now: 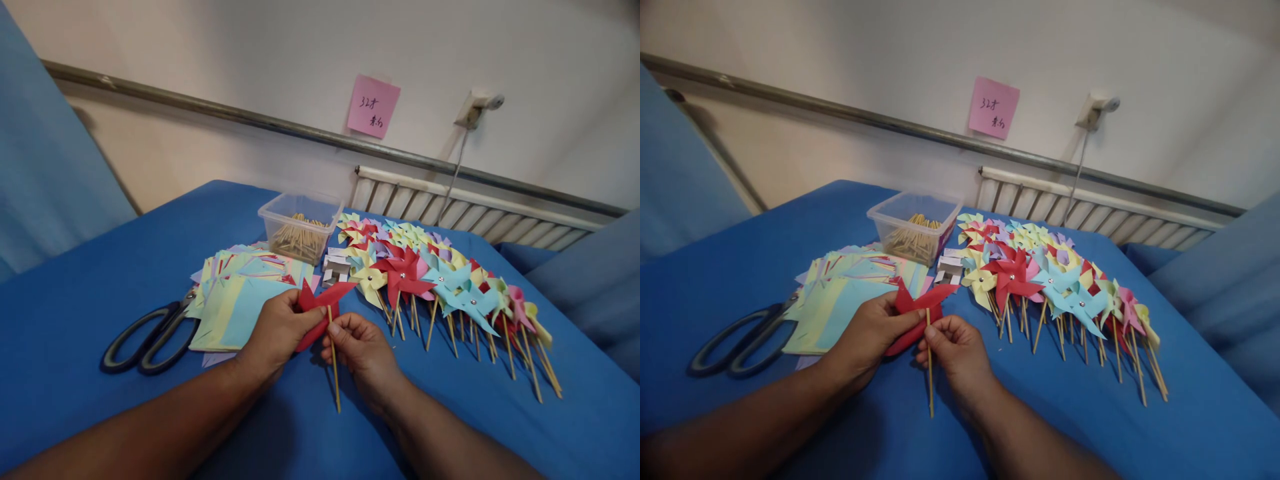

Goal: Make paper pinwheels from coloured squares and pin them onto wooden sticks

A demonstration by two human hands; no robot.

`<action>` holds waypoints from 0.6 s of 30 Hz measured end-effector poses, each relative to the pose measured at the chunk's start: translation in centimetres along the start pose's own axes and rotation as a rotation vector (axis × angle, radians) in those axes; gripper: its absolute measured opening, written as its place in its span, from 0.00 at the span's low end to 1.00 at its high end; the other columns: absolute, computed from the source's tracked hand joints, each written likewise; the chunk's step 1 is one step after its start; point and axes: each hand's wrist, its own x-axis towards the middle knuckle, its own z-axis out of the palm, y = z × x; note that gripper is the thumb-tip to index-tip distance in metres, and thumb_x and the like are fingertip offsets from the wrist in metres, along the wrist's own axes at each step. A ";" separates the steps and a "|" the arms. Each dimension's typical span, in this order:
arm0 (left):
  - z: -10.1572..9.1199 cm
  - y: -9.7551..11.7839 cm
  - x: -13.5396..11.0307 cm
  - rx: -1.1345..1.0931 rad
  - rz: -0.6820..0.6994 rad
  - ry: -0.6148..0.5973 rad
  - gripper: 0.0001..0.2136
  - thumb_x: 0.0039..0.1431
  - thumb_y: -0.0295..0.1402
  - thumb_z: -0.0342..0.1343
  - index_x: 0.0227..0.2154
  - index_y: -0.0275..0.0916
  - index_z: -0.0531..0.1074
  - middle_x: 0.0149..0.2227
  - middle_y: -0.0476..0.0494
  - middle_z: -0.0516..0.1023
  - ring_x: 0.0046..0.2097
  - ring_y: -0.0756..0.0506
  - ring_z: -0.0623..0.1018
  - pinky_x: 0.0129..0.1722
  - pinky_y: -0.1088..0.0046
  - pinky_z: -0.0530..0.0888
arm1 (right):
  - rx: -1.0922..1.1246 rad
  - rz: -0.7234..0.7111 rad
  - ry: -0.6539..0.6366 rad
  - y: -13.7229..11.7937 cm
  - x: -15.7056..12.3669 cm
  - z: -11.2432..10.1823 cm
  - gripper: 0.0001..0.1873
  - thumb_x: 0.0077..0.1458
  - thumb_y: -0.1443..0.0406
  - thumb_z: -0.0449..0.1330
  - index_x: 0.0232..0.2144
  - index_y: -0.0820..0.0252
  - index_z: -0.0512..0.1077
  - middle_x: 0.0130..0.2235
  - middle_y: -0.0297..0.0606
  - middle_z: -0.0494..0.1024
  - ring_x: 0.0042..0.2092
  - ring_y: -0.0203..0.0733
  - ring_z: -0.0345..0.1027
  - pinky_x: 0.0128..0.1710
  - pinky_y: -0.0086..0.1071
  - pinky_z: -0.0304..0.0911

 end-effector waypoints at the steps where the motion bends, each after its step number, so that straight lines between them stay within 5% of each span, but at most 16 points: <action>1: 0.0 0.0 0.0 0.001 0.000 0.002 0.12 0.43 0.38 0.64 0.24 0.37 0.68 0.23 0.49 0.75 0.24 0.49 0.72 0.23 0.74 0.66 | -0.001 -0.002 0.002 0.1 0.0 -0.1 0.20 0.39 0.55 0.72 0.25 0.63 0.70 0.22 0.32 0.76 0.21 0.31 0.69 0.23 0.24 0.63; 18: 0.1 0.3 -0.2 -0.009 0.000 0.017 0.12 0.42 0.37 0.64 0.23 0.37 0.67 0.21 0.52 0.73 0.23 0.50 0.71 0.22 0.76 0.66 | -0.037 0.037 0.035 -0.4 -0.1 0.3 0.22 0.36 0.53 0.72 0.24 0.62 0.69 0.21 0.31 0.75 0.20 0.32 0.68 0.21 0.26 0.63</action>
